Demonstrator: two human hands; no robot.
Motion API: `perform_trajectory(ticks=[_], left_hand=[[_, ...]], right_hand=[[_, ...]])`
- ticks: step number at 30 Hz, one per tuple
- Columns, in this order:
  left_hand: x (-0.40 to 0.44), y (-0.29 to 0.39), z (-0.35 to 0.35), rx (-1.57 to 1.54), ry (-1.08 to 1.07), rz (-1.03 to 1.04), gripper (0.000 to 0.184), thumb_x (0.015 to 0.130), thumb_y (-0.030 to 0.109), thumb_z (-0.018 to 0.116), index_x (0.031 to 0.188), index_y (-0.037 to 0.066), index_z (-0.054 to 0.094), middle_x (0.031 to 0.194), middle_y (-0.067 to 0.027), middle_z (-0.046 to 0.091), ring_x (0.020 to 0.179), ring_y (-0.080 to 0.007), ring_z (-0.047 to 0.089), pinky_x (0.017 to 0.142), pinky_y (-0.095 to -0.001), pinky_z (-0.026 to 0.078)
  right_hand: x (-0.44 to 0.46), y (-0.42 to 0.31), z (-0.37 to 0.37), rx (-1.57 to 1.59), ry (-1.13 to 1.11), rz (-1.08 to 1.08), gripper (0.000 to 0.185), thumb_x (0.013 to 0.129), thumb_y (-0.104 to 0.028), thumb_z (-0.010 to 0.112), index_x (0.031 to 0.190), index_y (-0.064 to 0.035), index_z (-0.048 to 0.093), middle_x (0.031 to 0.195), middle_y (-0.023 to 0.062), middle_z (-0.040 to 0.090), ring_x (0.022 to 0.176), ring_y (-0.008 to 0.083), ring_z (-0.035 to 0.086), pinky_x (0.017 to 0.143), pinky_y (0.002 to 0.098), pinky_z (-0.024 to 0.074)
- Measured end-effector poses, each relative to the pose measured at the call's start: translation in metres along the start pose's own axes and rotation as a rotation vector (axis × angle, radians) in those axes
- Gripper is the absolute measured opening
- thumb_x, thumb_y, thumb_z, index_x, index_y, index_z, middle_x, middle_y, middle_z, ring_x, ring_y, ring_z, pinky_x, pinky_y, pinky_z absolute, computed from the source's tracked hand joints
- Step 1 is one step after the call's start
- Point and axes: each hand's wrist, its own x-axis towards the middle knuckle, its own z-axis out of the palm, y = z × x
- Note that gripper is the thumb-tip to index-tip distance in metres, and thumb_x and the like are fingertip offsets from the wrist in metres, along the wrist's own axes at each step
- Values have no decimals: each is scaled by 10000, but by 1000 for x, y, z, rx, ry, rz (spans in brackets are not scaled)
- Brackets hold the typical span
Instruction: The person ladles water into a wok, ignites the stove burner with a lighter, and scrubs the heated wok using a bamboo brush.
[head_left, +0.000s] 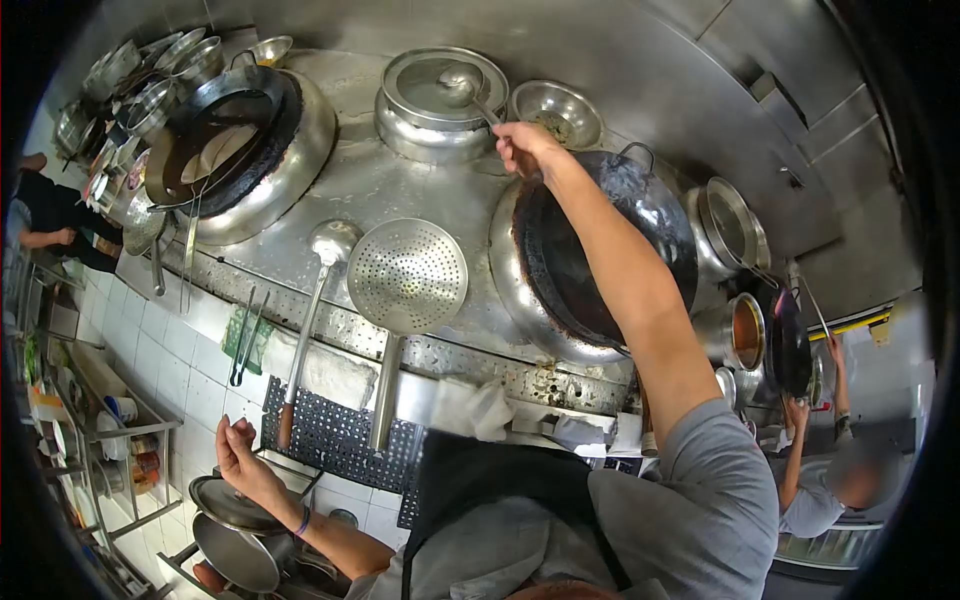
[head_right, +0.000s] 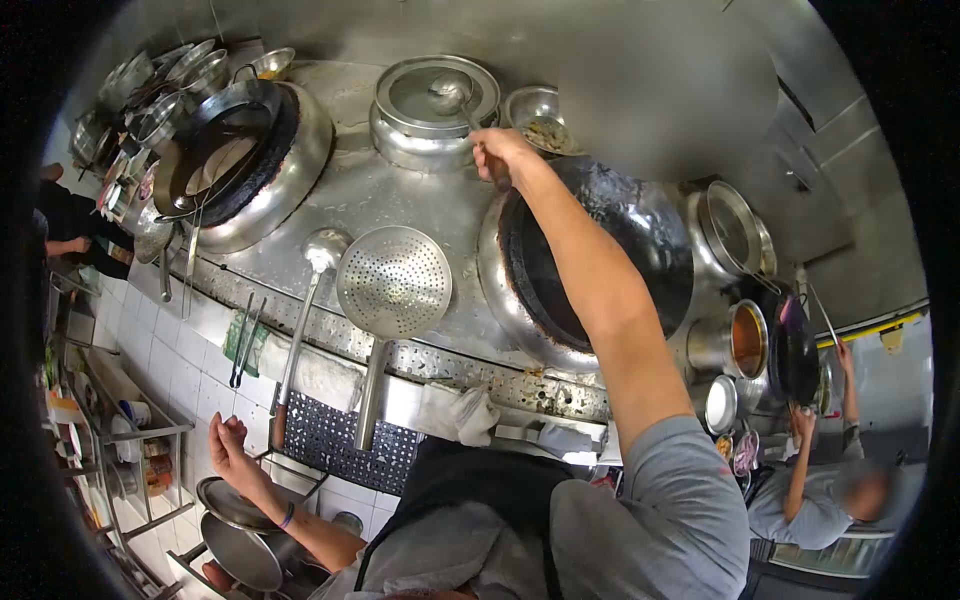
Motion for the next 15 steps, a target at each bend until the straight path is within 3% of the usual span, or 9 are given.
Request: perform_trajectory(ticks=[1, 2, 4, 10, 11, 15], left_hand=[[2, -3, 2, 12, -21, 3, 321, 1063, 214, 574, 1274, -15, 650, 971, -81, 704, 882, -129, 654, 835, -299, 546], [4, -5, 4, 24, -41, 7, 325, 1064, 221, 571, 1282, -7, 648, 981, -79, 706, 886, -127, 653, 835, -297, 544], [8, -3, 13, 38, -68, 6, 326, 1062, 226, 575, 1277, -6, 653, 975, -75, 709, 877, -125, 653, 831, -297, 544], [12, 8, 50, 18, -128, 22, 332, 1057, 231, 586, 1272, -12, 655, 970, -73, 710, 879, -134, 655, 825, -296, 541], [12, 12, 57, 16, -140, 11, 331, 1057, 229, 588, 1271, -14, 655, 972, -77, 710, 886, -142, 658, 822, -295, 540], [3, 16, 88, -41, -194, 2, 333, 1056, 217, 586, 1275, -27, 647, 986, -89, 711, 918, -157, 670, 849, -306, 550]], right_hand=[[-14, -9, -1, 94, -62, 64, 273, 974, -234, 645, 754, -134, 520, 614, 12, 563, 466, 125, 519, 406, 293, 407], [-28, -13, 1, 313, -115, 13, 231, 988, -217, 630, 826, -122, 495, 637, -3, 545, 466, 88, 489, 399, 248, 373], [-26, -19, -7, 512, -177, 121, 185, 995, -161, 606, 896, -92, 465, 690, 4, 537, 472, 79, 482, 400, 234, 364], [-80, -36, -44, 749, -270, 154, 164, 990, -84, 571, 1037, 24, 458, 716, 8, 496, 501, 64, 499, 384, 220, 375], [-98, -38, -49, 773, -237, 133, 230, 991, -66, 551, 1117, 86, 433, 692, -4, 468, 485, 62, 488, 368, 215, 370], [-168, -33, -81, 830, -297, 89, 255, 1003, -55, 511, 1172, 105, 404, 732, 23, 491, 478, 63, 478, 349, 221, 351]])
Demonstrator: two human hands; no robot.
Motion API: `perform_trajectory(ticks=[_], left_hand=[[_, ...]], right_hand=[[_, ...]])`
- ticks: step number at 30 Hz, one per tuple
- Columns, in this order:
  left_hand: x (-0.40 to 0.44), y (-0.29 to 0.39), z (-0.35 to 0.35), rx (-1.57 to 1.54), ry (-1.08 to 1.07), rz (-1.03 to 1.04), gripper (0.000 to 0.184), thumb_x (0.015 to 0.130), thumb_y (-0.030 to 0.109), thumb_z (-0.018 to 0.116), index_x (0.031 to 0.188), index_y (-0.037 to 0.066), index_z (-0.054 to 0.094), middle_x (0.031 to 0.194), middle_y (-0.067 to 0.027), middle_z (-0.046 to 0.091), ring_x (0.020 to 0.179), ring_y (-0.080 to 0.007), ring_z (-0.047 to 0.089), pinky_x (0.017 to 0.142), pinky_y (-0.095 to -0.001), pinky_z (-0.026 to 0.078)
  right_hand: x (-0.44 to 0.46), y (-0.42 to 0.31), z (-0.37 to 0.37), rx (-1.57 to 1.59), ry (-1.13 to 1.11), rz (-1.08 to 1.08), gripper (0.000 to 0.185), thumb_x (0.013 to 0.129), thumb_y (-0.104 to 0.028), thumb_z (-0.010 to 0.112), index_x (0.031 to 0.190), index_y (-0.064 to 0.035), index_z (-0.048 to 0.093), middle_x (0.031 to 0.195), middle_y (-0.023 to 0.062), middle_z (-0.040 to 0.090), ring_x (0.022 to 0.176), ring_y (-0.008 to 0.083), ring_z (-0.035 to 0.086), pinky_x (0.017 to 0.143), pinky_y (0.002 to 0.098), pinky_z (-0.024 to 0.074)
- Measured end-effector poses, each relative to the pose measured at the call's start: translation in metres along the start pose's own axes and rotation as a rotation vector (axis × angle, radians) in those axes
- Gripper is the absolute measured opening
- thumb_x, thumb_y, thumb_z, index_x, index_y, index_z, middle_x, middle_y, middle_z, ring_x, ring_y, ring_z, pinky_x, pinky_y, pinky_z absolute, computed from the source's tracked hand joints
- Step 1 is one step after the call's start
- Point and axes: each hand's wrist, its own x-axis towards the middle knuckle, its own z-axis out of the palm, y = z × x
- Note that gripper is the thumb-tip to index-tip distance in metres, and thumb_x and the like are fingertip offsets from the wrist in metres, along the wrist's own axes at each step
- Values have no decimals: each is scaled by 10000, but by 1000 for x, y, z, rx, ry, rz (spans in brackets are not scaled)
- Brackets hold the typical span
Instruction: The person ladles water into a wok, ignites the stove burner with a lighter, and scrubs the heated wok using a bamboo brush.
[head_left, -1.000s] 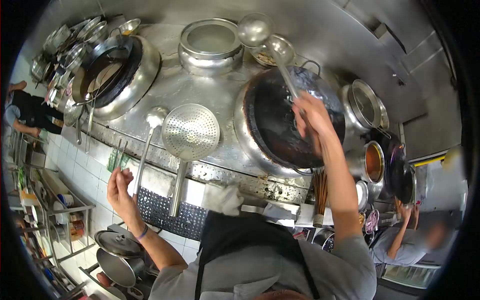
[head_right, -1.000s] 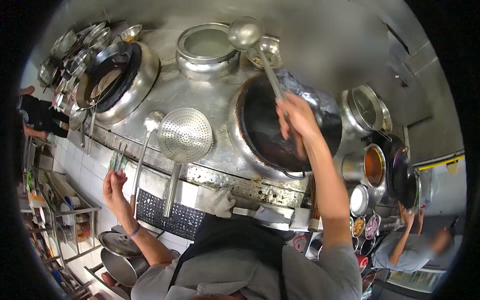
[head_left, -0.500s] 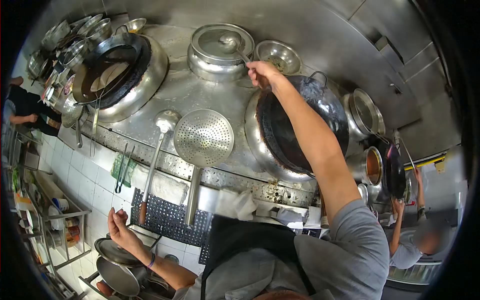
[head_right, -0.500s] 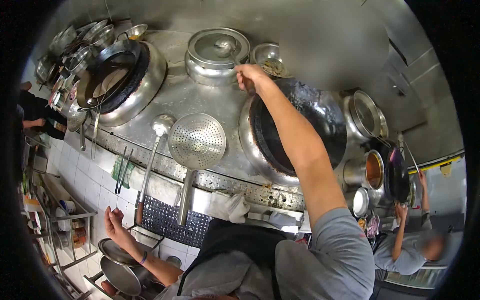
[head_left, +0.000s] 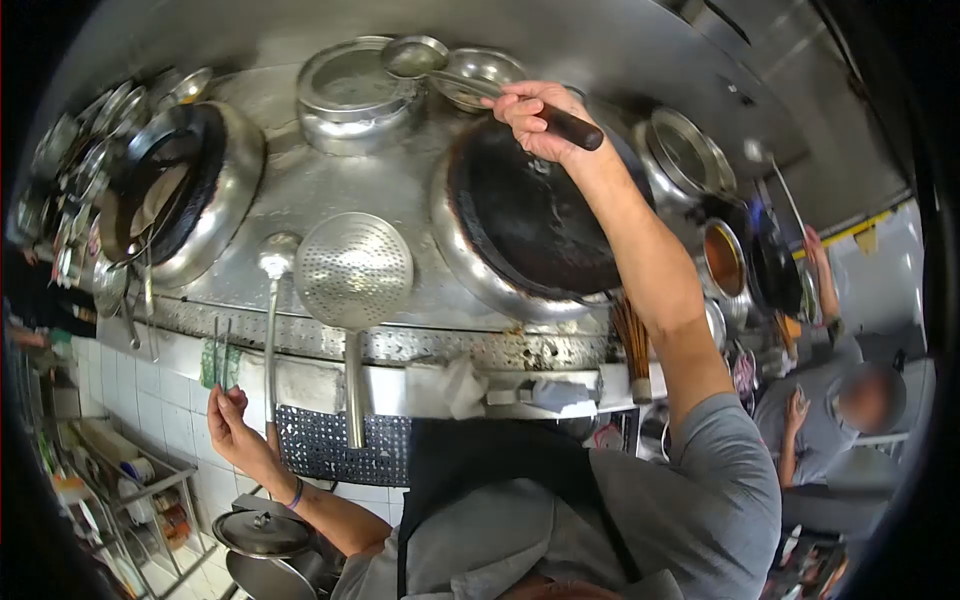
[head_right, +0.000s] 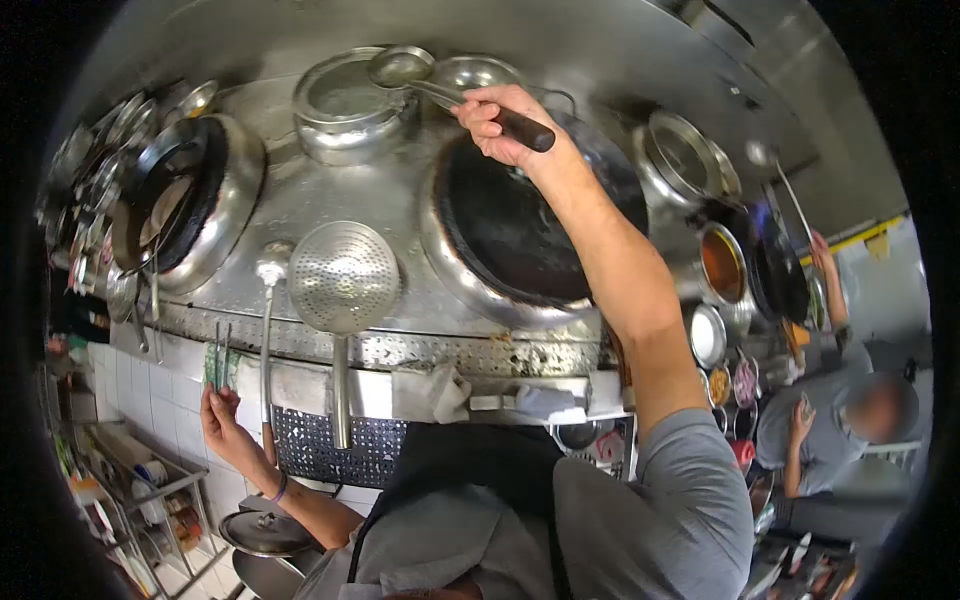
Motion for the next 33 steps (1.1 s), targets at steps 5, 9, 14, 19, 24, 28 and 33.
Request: perform_trajectory(ticks=[5, 9, 14, 19, 24, 28, 33], left_hand=[[-10, 5, 38, -49, -151, 84, 327, 1057, 203, 580, 1268, -38, 648, 996, -111, 720, 914, -158, 685, 865, -309, 562], [-29, 17, 61, -14, -226, 156, 332, 1054, 206, 588, 1263, -45, 647, 992, -119, 723, 893, -158, 687, 857, -313, 574], [-57, 18, 75, -93, -281, 186, 331, 1053, 205, 588, 1258, -49, 645, 967, -123, 722, 883, -161, 691, 842, -308, 581], [-87, 16, 83, -81, -334, 144, 306, 1054, 192, 583, 1240, -37, 662, 953, -102, 721, 867, -148, 685, 839, -312, 577], [-105, 12, 87, -29, -445, 130, 328, 1053, 213, 590, 1256, -37, 654, 987, -104, 706, 903, -169, 687, 853, -317, 589], [-118, 16, 100, -20, -468, 128, 312, 1050, 205, 596, 1237, -33, 671, 976, -91, 724, 878, -143, 684, 839, -304, 566], [-124, 13, 109, -39, -532, 135, 311, 1047, 198, 601, 1240, -35, 670, 979, -97, 731, 893, -142, 684, 839, -295, 557]], right_hand=[[-116, 10, -10, -53, 100, -28, 295, 1006, -68, 511, 1223, 97, 398, 785, 63, 525, 456, 68, 460, 326, 231, 341], [-199, 34, -32, -167, 186, -63, 375, 1029, -108, 488, 1319, 109, 390, 805, 54, 526, 409, 64, 437, 298, 236, 345], [-279, 65, -82, -217, 287, -49, 311, 1003, -115, 525, 1228, 87, 455, 731, 11, 522, 389, 58, 429, 287, 227, 364], [-345, 103, -114, -153, 364, -47, 286, 960, -72, 582, 1201, 56, 496, 749, 21, 561, 406, 64, 425, 289, 248, 333], [-388, 130, -130, -29, 329, -76, 252, 974, -67, 558, 1200, 42, 534, 780, 45, 544, 413, 64, 454, 253, 246, 349], [-418, 142, -134, -52, 366, -108, 295, 970, -71, 552, 1241, 43, 526, 774, 18, 489, 418, 53, 448, 258, 224, 353], [-452, 156, -138, -79, 431, -162, 341, 975, -70, 527, 1296, 46, 511, 776, 18, 495, 412, 41, 442, 262, 217, 361]])
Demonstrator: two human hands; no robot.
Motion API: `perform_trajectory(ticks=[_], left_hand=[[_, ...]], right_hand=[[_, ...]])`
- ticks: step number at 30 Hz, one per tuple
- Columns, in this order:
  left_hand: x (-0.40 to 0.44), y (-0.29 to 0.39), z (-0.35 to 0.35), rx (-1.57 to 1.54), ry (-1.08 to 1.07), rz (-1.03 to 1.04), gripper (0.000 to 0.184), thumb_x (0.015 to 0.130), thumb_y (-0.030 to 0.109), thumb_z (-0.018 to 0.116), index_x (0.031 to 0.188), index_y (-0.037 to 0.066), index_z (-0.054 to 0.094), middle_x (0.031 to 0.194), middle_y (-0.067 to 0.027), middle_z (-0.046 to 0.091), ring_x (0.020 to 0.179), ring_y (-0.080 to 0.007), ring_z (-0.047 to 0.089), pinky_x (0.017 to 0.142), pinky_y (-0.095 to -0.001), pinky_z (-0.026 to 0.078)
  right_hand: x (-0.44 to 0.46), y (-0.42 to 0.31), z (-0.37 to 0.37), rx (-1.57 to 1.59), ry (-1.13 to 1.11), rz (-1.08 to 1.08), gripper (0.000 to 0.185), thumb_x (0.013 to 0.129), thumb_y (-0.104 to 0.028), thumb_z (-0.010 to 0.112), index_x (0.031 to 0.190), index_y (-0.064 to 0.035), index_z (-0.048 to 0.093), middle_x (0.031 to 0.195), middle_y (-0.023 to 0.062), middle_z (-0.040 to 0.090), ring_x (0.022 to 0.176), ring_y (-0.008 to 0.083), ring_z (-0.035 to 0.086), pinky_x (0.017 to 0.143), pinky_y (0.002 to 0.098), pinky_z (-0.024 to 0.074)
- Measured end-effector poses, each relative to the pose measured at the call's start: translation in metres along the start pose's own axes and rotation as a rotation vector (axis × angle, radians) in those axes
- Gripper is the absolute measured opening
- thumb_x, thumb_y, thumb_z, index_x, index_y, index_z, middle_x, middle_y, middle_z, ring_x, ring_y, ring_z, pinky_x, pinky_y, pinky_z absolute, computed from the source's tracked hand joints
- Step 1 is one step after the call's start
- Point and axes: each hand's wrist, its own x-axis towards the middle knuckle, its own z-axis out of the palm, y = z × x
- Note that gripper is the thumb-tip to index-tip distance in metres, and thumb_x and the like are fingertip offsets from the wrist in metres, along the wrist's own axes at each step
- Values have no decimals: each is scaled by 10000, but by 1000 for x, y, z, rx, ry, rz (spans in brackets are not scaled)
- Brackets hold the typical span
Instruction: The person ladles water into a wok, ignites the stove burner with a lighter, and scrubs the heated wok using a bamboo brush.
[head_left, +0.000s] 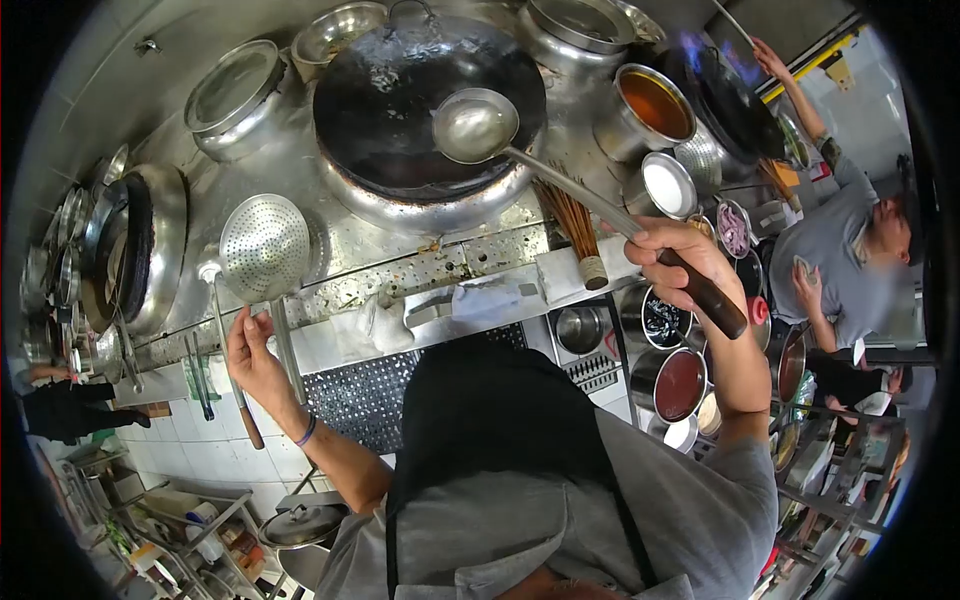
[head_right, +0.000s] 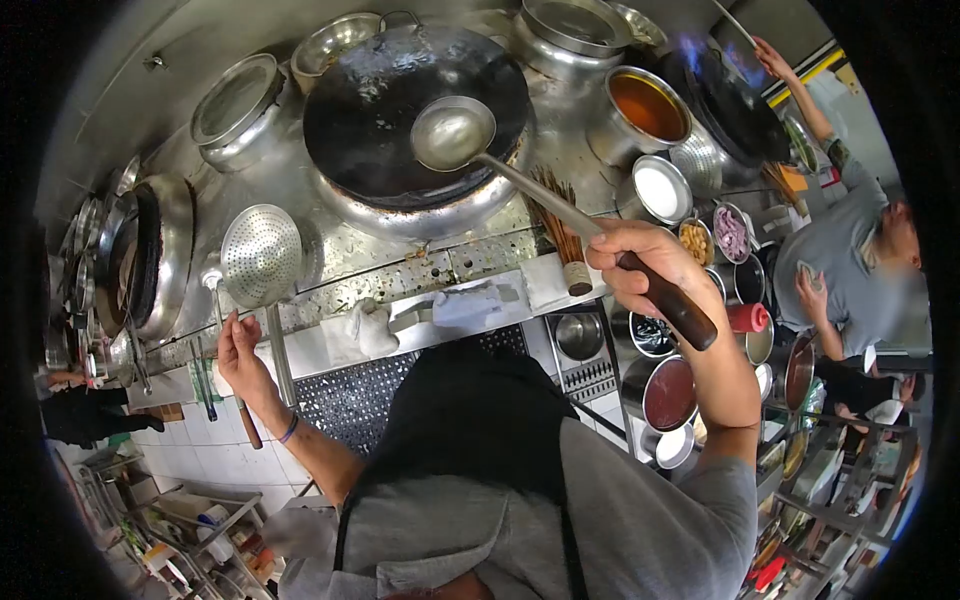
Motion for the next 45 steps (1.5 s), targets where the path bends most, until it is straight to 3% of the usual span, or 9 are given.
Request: perform_trajectory(ticks=[2, 7, 10, 43, 45], left_hand=[[0, 1, 6, 42, -24, 11, 310, 1046, 200, 602, 1236, -35, 673, 977, -96, 732, 895, -139, 681, 834, -293, 555], [-4, 12, 22, 29, -61, -5, 299, 1042, 201, 612, 1219, -29, 684, 978, -89, 731, 893, -133, 676, 835, -290, 558], [-4, 13, 27, 7, -80, -19, 295, 1038, 203, 624, 1214, -24, 689, 980, -88, 729, 890, -130, 674, 847, -289, 561], [-6, 0, 32, -2, -218, -38, 300, 1042, 213, 619, 1232, -9, 686, 971, -77, 726, 895, -127, 672, 859, -281, 551], [-7, 7, 37, 29, -219, -26, 301, 1042, 214, 618, 1233, -9, 685, 968, -79, 729, 900, -130, 674, 857, -281, 549]], right_hand=[[-13, 1, 2, 17, 20, -7, 407, 988, -64, 499, 1373, 62, 461, 763, 23, 475, 403, 46, 453, 267, 217, 394], [-27, 9, -14, 35, -30, -39, 436, 985, -69, 514, 1393, 72, 451, 753, 22, 470, 406, 46, 464, 270, 210, 383], [-36, 14, -15, 26, 17, -70, 369, 970, -60, 546, 1319, 50, 500, 766, 39, 522, 392, 44, 445, 264, 211, 363], [-64, 43, -5, -59, 131, -104, 469, 939, -17, 561, 1387, 75, 456, 729, 51, 492, 365, 63, 447, 270, 228, 382], [-65, 44, -2, -76, 116, -114, 392, 937, -36, 588, 1298, 77, 485, 733, 41, 501, 366, 74, 447, 276, 236, 368]])
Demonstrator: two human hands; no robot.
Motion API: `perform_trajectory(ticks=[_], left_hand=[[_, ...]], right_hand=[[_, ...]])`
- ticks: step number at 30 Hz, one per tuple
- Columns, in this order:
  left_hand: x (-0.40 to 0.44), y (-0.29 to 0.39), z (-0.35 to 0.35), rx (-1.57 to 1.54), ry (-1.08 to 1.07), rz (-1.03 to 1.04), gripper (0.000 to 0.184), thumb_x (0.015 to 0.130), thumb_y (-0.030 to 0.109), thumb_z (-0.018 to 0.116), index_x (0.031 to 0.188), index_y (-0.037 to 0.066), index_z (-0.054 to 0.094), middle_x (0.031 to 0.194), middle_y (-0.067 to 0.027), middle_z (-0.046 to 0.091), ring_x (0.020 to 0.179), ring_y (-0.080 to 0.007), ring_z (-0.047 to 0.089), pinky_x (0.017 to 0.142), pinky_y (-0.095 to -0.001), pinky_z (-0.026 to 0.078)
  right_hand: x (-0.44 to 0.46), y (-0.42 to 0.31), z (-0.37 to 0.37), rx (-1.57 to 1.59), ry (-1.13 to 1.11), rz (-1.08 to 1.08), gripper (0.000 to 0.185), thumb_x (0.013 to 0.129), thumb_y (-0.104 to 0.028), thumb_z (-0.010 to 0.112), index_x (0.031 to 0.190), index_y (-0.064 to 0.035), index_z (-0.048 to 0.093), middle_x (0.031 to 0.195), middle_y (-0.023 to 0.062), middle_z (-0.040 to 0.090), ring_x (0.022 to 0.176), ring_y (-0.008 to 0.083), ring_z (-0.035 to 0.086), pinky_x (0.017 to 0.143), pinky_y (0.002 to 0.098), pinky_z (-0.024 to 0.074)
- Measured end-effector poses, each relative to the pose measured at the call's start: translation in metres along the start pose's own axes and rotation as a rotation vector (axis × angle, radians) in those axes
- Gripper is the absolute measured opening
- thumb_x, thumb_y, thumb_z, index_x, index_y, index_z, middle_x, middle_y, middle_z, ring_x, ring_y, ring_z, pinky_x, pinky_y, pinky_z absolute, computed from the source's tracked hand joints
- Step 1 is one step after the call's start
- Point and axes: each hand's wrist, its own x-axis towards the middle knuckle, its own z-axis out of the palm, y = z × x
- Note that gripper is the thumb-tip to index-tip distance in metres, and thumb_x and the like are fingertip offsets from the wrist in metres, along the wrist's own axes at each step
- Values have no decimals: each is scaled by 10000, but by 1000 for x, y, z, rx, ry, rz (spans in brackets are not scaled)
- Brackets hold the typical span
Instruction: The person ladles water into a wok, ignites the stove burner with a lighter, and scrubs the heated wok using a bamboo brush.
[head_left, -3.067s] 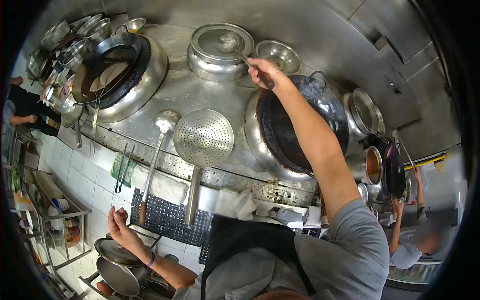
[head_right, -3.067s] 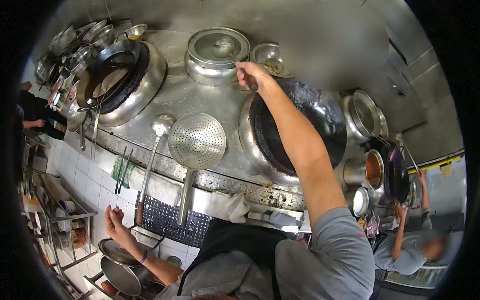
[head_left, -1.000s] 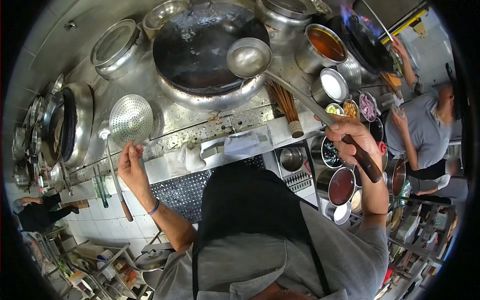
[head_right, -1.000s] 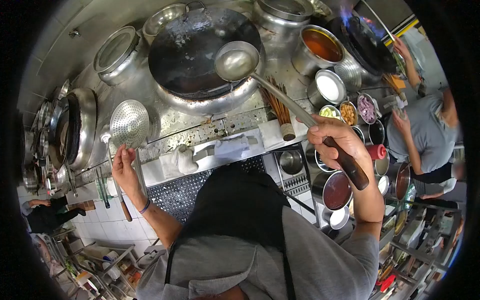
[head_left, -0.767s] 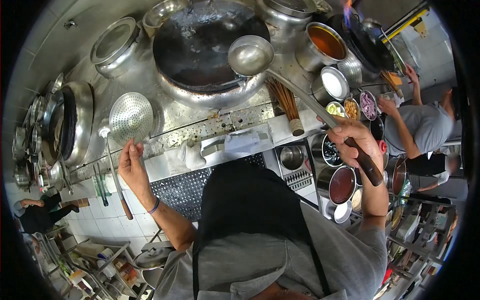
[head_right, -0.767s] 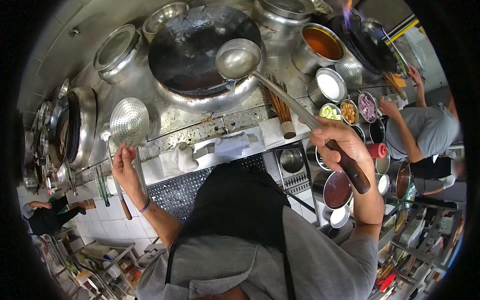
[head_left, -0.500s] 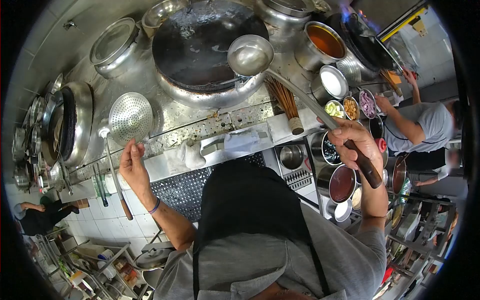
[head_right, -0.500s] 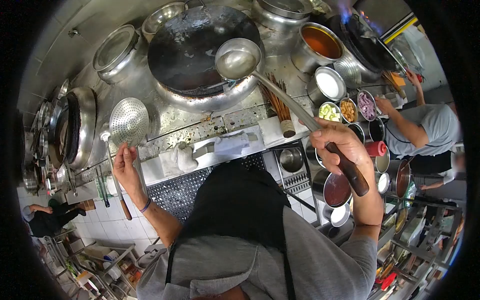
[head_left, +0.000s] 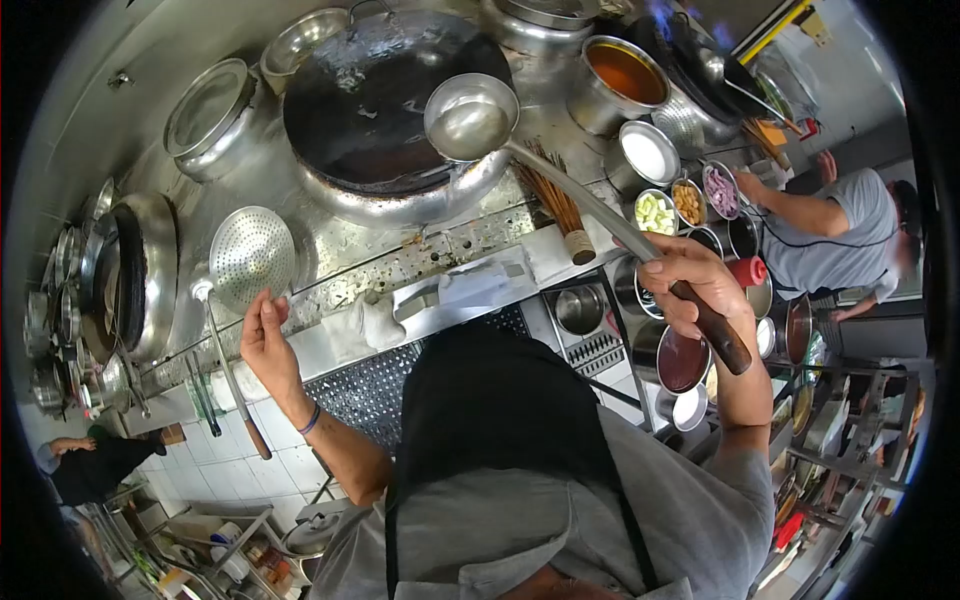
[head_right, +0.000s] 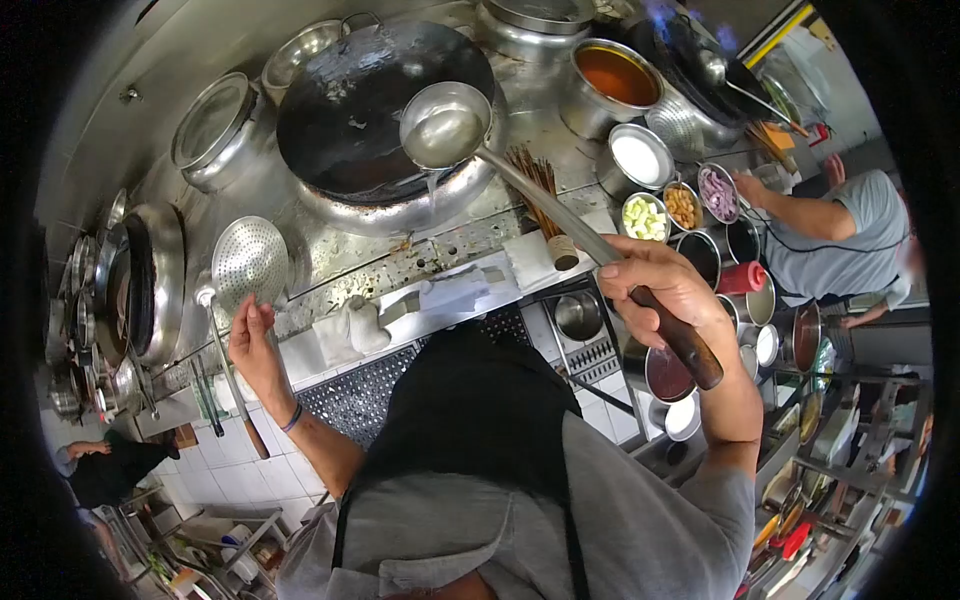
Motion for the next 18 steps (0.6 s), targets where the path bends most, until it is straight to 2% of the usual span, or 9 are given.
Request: perform_trajectory(ticks=[1, 7, 10, 18], left_hand=[[1, -1, 1, -12, -10, 0, 302, 1042, 214, 620, 1232, -11, 685, 966, -80, 730, 904, -131, 675, 858, -282, 550], [7, -2, 6, -50, -46, 2, 307, 1036, 215, 629, 1231, -17, 683, 958, -86, 732, 910, -134, 679, 859, -289, 554], [10, 0, 9, -48, -56, 17, 301, 1036, 208, 629, 1228, -16, 686, 960, -87, 732, 905, -135, 681, 862, -291, 557], [11, 2, 9, -47, -74, 20, 284, 1043, 195, 615, 1228, -6, 690, 973, -87, 728, 910, -139, 679, 868, -295, 560]], right_hand=[[0, 1, 1, -9, -10, -4, 355, 936, -46, 602, 1253, 77, 499, 736, 36, 505, 367, 79, 448, 279, 240, 360], [0, 5, -3, -16, -58, -8, 363, 935, -41, 606, 1258, 78, 490, 733, 40, 513, 365, 92, 471, 280, 245, 369], [-1, 7, 1, 8, -51, -24, 418, 929, -2, 570, 1316, 112, 459, 717, 67, 510, 346, 96, 461, 256, 254, 364], [0, 7, 8, -28, -55, -23, 436, 922, -6, 587, 1320, 113, 453, 715, 64, 513, 346, 105, 472, 266, 253, 379]])
